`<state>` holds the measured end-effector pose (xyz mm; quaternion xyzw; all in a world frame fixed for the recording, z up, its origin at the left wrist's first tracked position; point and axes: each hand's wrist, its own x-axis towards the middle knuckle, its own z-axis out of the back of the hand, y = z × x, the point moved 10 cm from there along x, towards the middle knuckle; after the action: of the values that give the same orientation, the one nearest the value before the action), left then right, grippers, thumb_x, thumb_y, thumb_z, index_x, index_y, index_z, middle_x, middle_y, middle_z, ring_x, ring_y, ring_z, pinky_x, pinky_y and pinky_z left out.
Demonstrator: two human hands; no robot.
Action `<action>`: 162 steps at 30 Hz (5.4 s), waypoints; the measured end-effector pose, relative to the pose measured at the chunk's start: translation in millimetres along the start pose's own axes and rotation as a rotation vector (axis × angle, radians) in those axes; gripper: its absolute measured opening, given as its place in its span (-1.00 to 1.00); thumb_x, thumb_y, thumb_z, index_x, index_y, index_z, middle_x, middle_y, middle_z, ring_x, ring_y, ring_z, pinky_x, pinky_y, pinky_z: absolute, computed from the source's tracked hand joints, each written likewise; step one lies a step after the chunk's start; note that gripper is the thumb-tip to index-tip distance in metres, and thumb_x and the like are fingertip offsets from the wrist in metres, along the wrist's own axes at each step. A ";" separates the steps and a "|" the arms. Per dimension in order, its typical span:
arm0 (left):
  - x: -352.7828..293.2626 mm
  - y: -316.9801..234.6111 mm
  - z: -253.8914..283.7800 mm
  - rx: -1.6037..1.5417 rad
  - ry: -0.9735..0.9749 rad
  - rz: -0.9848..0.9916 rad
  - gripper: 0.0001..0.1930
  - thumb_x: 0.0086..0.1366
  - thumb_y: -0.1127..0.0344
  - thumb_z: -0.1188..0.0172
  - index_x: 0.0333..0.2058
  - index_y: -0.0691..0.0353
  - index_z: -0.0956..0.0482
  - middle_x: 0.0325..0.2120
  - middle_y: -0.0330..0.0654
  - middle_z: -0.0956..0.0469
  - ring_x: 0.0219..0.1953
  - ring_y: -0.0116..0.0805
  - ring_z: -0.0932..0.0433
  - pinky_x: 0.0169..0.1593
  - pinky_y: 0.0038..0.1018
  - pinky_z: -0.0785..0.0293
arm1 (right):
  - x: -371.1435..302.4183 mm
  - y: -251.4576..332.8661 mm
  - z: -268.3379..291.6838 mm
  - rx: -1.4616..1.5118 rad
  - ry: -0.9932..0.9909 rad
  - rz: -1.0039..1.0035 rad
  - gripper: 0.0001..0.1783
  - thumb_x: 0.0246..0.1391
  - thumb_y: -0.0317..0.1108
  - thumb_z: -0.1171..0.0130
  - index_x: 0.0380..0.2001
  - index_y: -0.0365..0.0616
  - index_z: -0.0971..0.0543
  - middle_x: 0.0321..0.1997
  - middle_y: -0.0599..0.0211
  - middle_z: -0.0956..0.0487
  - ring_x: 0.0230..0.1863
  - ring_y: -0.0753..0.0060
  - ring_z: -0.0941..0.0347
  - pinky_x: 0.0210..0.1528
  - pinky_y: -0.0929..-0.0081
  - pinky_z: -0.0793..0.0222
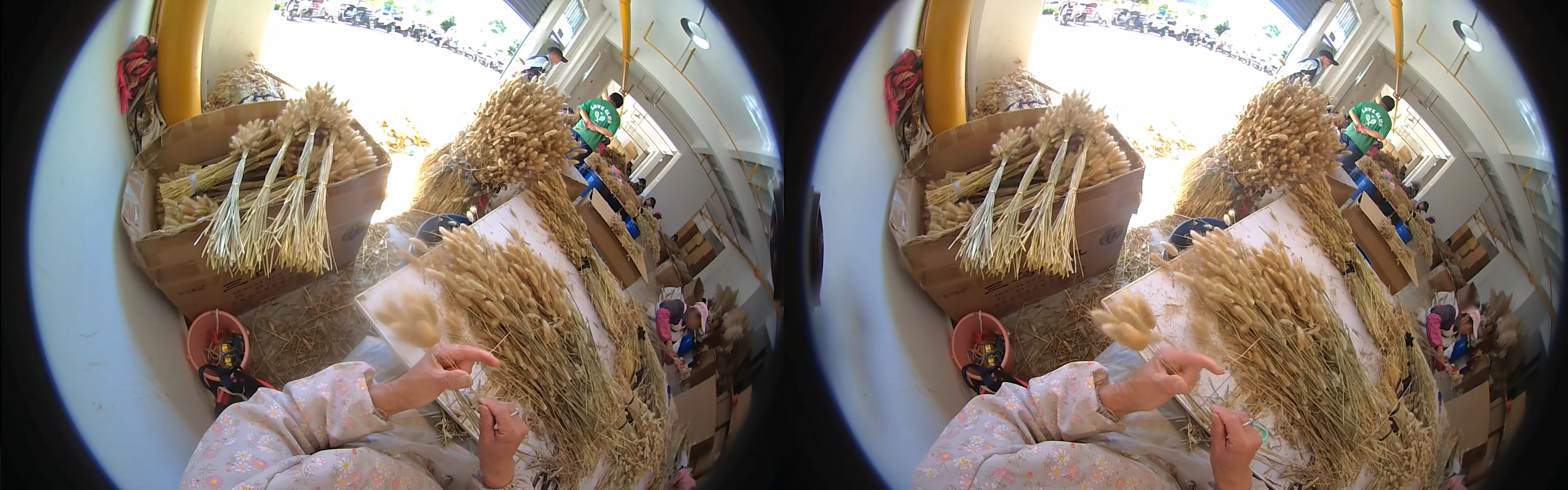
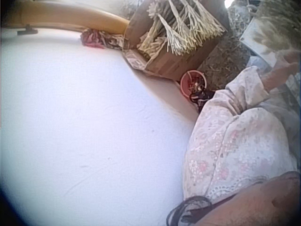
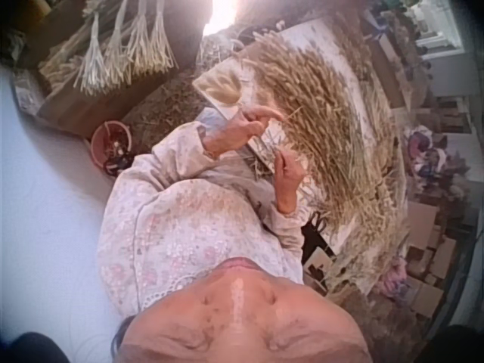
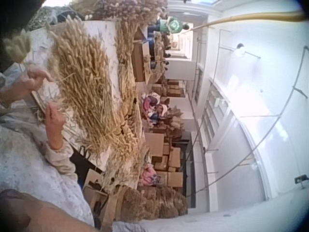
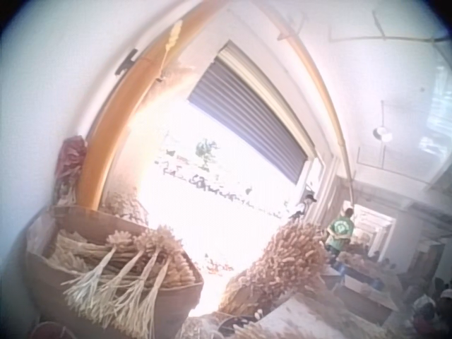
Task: The person repeatedly picks up dried plant stalks from a table, aligns them, and trims the ends with scissors. The trimmed stalks are placed into a cardboard box beside the table. The person continues this cycle throughout the clip.
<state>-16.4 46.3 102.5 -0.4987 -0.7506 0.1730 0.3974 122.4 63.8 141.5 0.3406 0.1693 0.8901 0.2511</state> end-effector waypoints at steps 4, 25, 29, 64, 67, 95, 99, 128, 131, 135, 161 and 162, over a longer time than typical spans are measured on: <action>-1.3 0.8 -1.6 0.097 -0.015 0.002 -0.75 0.19 0.26 -0.25 -0.17 0.19 -0.62 -0.60 -0.50 -0.19 -0.51 -0.69 -0.14 -0.41 -0.67 -0.05 | -0.2 -0.1 -1.0 -0.033 0.022 -0.034 -0.89 0.02 -0.49 -0.19 -0.34 -0.22 -0.61 -0.43 0.14 -0.60 -0.45 0.25 -0.52 -0.39 0.43 -0.37; -6.0 1.5 -2.1 0.119 -0.127 0.000 -0.54 0.49 0.07 0.32 -0.12 0.33 -0.45 -0.68 -0.46 -0.11 -0.61 -0.65 -0.05 -0.48 -0.67 -0.02 | -4.4 7.1 -36.7 -0.032 0.120 0.136 -0.48 -0.05 -0.36 -0.26 -0.01 -0.30 -0.38 -0.08 -0.05 -0.48 -0.08 -0.07 -0.41 -0.02 0.13 -0.30; -7.0 -6.8 -9.4 0.254 -0.083 -0.019 -0.55 0.49 0.06 0.31 -0.16 0.31 -0.45 -0.65 -0.45 -0.14 -0.57 -0.66 -0.08 -0.45 -0.69 -0.04 | -14.0 -10.7 -53.2 0.062 0.234 -0.016 -0.52 0.00 -0.33 -0.23 -0.01 -0.28 -0.39 -0.15 -0.04 -0.51 -0.15 -0.11 -0.43 -0.10 0.13 -0.33; -8.9 -4.7 15.5 -0.191 -0.260 0.015 -0.58 0.44 -0.03 0.20 -0.37 0.18 -0.43 -0.72 -0.46 -0.04 -0.66 -0.61 -0.01 -0.52 -0.60 0.00 | -7.9 -30.0 -41.0 -0.194 0.235 0.035 -0.72 -0.09 -0.50 -0.20 -0.22 -0.13 -0.53 -0.43 0.09 -0.56 -0.44 0.03 -0.50 -0.41 0.22 -0.38; -15.7 4.8 54.1 -0.509 -0.478 0.045 -0.58 0.43 -0.04 0.17 -0.51 0.09 -0.38 -0.81 -0.48 0.05 -0.76 -0.60 0.07 -0.61 -0.57 0.06 | -3.0 -18.9 -6.1 -0.346 0.185 0.074 -0.71 -0.14 -0.52 -0.20 -0.26 -0.10 -0.52 -0.53 0.16 -0.51 -0.51 0.10 -0.47 -0.49 0.24 -0.35; -70.0 84.3 115.5 -0.367 -0.792 0.306 -0.56 0.41 -0.09 0.13 -0.59 0.01 -0.30 -0.87 -0.47 0.13 -0.82 -0.58 0.21 -0.70 -0.55 0.21 | 32.4 -151.0 -59.9 -0.431 0.082 0.080 -0.81 -0.06 -0.39 -0.22 -0.32 -0.12 -0.50 -0.35 0.25 -0.50 -0.22 0.16 -0.44 -0.16 0.27 -0.31; -67.9 79.6 118.5 -0.300 -0.770 0.316 -0.55 0.42 -0.07 0.14 -0.64 -0.02 -0.21 -0.84 -0.47 0.10 -0.79 -0.57 0.14 -0.66 -0.54 0.15 | 38.7 -165.6 -16.7 -0.046 -0.130 -0.121 -0.88 0.03 -0.42 -0.12 -0.32 -0.12 -0.46 -0.43 0.13 -0.53 -0.37 0.04 -0.47 -0.28 0.23 -0.35; -46.0 50.7 84.7 -0.119 -0.663 0.253 -0.79 0.41 0.20 0.02 -0.15 0.20 -0.45 -0.78 -0.52 0.08 -0.77 -0.69 0.15 -0.66 -0.63 0.16 | -25.2 -159.9 48.1 -0.432 0.206 -0.277 -0.88 -0.04 -0.27 -0.20 -0.45 -0.06 -0.58 -0.41 0.24 -0.57 -0.32 0.12 -0.49 -0.23 0.25 -0.33; -46.9 46.7 87.6 -0.124 -0.662 0.239 -0.79 0.41 0.20 0.02 -0.15 0.19 -0.45 -0.78 -0.52 0.07 -0.77 -0.69 0.15 -0.66 -0.63 0.17 | -49.1 -177.8 24.1 -0.427 0.463 -0.301 -0.83 -0.02 -0.27 -0.21 -0.37 -0.11 -0.61 -0.41 0.16 -0.59 -0.33 0.07 -0.51 -0.28 0.25 -0.40; -47.2 44.5 91.7 -0.128 -0.667 0.228 -0.79 0.41 0.21 0.01 -0.14 0.20 -0.44 -0.78 -0.52 0.07 -0.76 -0.69 0.15 -0.66 -0.62 0.17 | -43.8 -170.3 30.2 -0.204 0.237 -0.252 -0.79 0.00 -0.19 -0.18 -0.50 -0.09 -0.60 -0.50 0.18 -0.57 -0.42 0.06 -0.50 -0.38 0.18 -0.37; -42.1 38.3 83.7 -0.051 -0.666 0.238 -0.79 0.40 0.20 -0.01 -0.13 0.19 -0.45 -0.79 -0.51 0.09 -0.77 -0.69 0.16 -0.66 -0.62 0.16 | 27.7 -63.0 32.6 0.082 0.126 -0.008 -0.86 0.04 -0.36 -0.10 -0.53 -0.15 -0.54 -0.45 0.18 -0.53 -0.42 0.11 -0.47 -0.37 0.20 -0.37; -40.9 36.3 81.2 -0.054 -0.658 0.221 -0.78 0.40 0.20 -0.01 -0.14 0.21 -0.46 -0.78 -0.51 0.09 -0.76 -0.69 0.15 -0.66 -0.62 0.16 | 34.9 -47.4 21.0 -0.054 0.135 0.058 -0.89 0.00 -0.37 -0.10 -0.53 -0.13 -0.55 -0.43 0.18 -0.54 -0.40 0.13 -0.48 -0.34 0.21 -0.39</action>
<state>-49.0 37.3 10.6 -0.5047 -0.7844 0.3466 0.0997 130.2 124.9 152.2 0.2776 0.1516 0.9222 0.2223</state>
